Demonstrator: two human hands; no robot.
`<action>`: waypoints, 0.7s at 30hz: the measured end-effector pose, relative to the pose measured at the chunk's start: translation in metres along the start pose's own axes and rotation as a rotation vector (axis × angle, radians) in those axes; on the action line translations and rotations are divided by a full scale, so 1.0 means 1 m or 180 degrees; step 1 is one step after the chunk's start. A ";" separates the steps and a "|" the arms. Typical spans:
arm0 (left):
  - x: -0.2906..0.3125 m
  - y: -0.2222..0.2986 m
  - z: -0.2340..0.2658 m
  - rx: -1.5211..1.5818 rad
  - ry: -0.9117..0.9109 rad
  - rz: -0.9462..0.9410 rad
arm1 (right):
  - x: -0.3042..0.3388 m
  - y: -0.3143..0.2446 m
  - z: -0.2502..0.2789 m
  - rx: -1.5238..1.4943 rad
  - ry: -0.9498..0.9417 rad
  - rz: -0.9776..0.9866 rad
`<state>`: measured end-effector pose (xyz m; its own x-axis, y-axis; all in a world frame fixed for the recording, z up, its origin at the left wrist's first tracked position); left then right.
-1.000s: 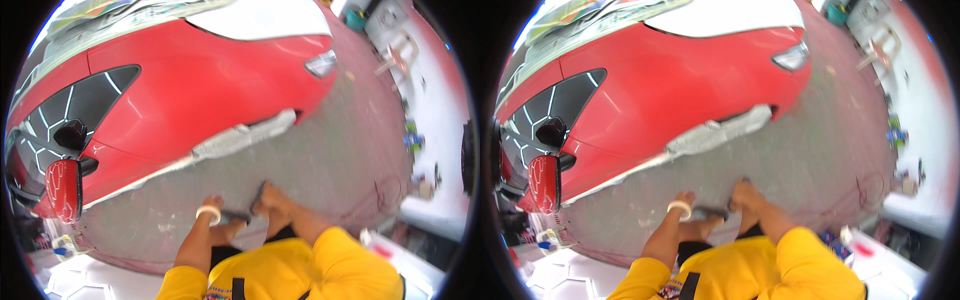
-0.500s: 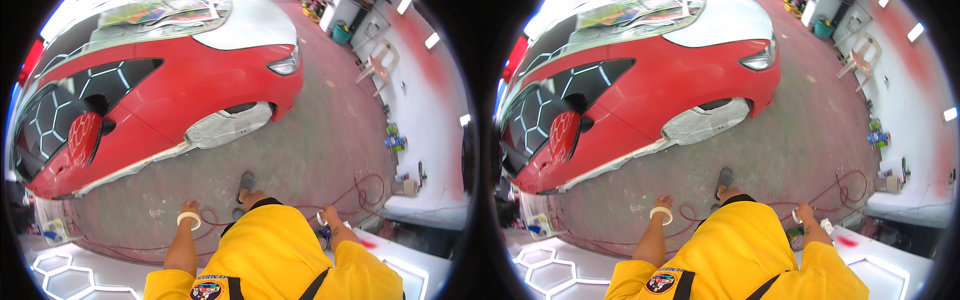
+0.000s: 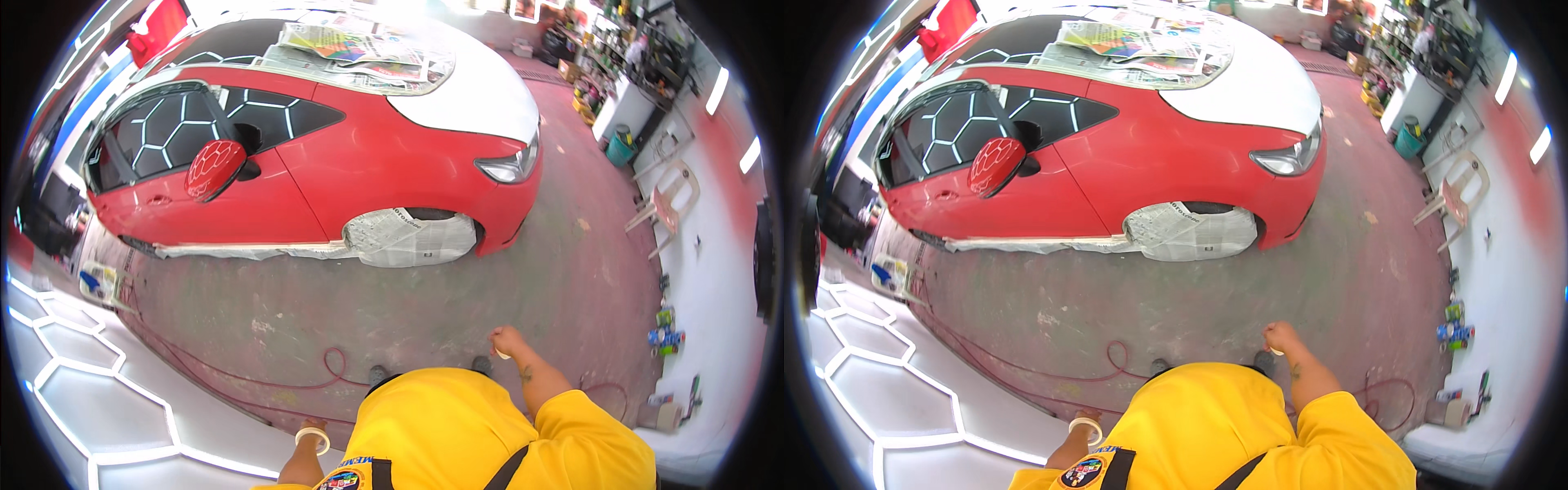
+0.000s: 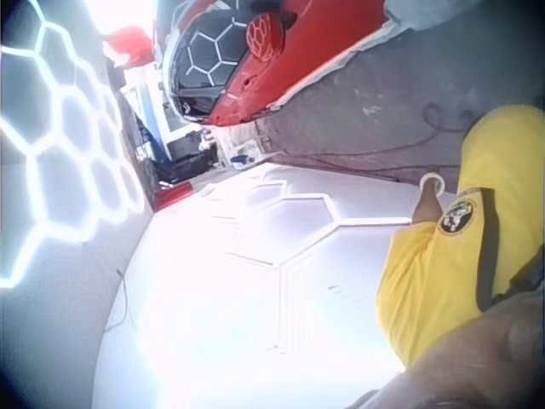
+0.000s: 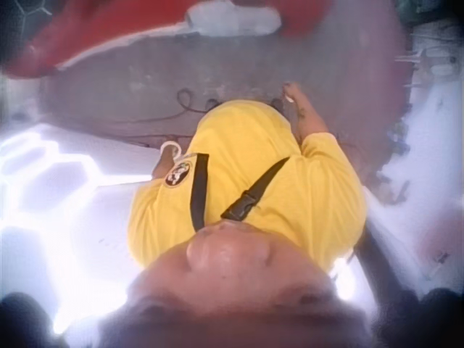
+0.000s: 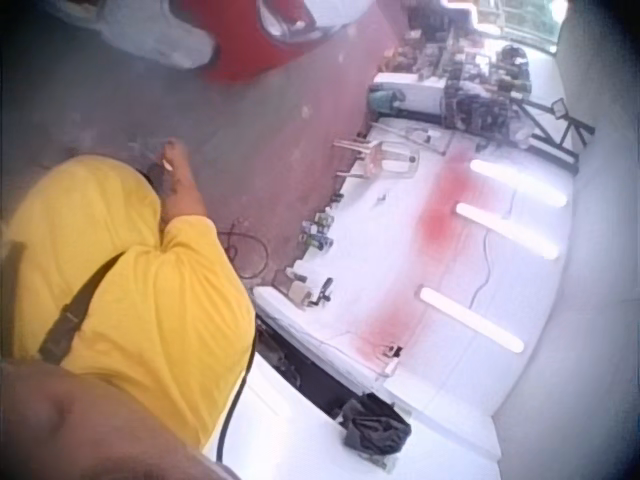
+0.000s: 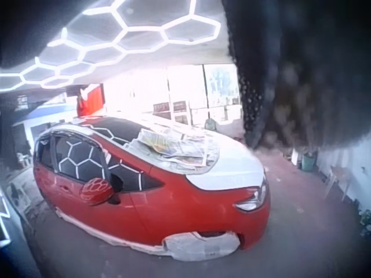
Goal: The person applies masking tape and newspaper to the front fender and wheel arch of a red car. They carefully smooth the tape along the panel edges and secure the newspaper over the wheel area to protect it from paint. The person then moves to the front of the car to handle additional newspaper sheets.
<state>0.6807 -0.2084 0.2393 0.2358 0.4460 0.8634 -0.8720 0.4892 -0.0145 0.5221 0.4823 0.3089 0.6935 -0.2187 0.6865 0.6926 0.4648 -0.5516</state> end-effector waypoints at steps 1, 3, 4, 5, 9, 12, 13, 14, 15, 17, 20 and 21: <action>0.002 -0.021 -0.011 0.0205 0.0328 0.0151 | -0.005 -0.014 0.001 0.0251 -0.0106 0.0226; 0.014 -0.028 -0.055 -0.1598 0.0640 -0.1027 | -0.004 -0.030 0.013 0.0623 -0.0181 0.0661; 0.030 -0.027 -0.085 -0.2523 0.0730 -0.1628 | 0.002 -0.029 0.022 0.0741 -0.0184 0.0849; 0.041 -0.026 -0.119 -0.2191 0.0493 -0.1604 | 0.004 -0.024 0.035 0.0850 -0.0193 0.1042; 0.130 0.035 -0.216 0.0190 0.0172 -0.0858 | -0.015 0.062 0.078 0.0760 -0.0220 0.0852; 0.193 0.065 -0.226 0.0247 0.0623 -0.0935 | -0.027 0.163 0.111 0.1179 -0.0418 0.0431; 0.206 0.056 -0.229 0.0485 0.0686 -0.0882 | -0.018 0.181 0.119 0.1371 -0.0673 0.0303; 0.214 0.050 -0.231 0.0706 0.0745 -0.0863 | -0.011 0.200 0.129 0.1552 -0.0886 0.0159; 0.222 0.043 -0.236 0.1104 0.0668 -0.0648 | -0.007 0.214 0.137 0.1399 -0.0940 0.0045; 0.224 0.026 -0.245 0.1411 0.0579 -0.0317 | -0.007 0.234 0.152 0.1077 -0.0985 -0.0155; 0.216 -0.017 -0.274 0.1200 0.0539 0.0115 | 0.000 0.221 0.163 0.0949 -0.0632 -0.0030; 0.216 -0.029 -0.289 0.1151 0.0519 0.0226 | 0.000 0.213 0.168 0.0853 -0.0602 0.0077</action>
<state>0.8805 0.0903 0.2809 0.2092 0.5964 0.7749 -0.9764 0.1706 0.1323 0.6361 0.7255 0.2715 0.6425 -0.0534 0.7644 0.5821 0.6827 -0.4417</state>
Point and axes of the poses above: each hand's wrist, its own x-axis away from the middle knuckle, its own z-axis out of the back of the hand, y = z × x, the point moved 4 cm from there along -x, towards the middle knuckle, and after that the axes turned 1 degree about z, right-handed, at the moved point
